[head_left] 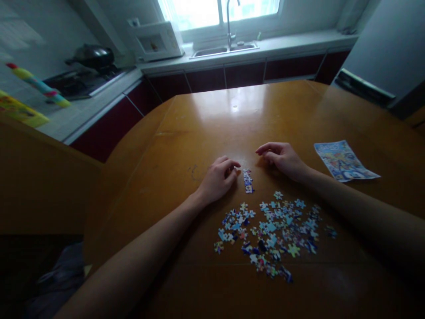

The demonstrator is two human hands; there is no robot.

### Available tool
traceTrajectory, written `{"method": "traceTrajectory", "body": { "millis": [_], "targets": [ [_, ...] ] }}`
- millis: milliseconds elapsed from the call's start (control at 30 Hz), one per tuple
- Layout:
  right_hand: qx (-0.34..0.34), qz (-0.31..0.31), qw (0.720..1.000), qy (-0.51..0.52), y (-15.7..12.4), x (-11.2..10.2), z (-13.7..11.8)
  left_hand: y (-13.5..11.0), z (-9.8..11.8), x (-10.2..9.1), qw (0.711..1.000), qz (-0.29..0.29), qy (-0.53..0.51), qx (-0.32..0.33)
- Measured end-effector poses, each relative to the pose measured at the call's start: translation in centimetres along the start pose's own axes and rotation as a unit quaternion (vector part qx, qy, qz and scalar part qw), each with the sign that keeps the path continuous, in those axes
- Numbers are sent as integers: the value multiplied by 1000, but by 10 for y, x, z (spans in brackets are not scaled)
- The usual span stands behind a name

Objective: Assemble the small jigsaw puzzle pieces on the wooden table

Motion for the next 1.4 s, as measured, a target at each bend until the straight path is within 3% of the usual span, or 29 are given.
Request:
{"method": "traceTrajectory", "body": {
  "millis": [1400],
  "targets": [
    [-8,0,1000,-9,0,0,-2,0,-1,0,1000,-5,3,-1]
  ]
}}
Point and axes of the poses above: each hand's wrist, its own y-axis towards the middle knuckle, its own x-axis out of the palm, z = x × y, the point moved 6 cm from there along y, towards the middle knuckle, and after that the axes turned 3 degrees about -x, right-handed, at the moved point
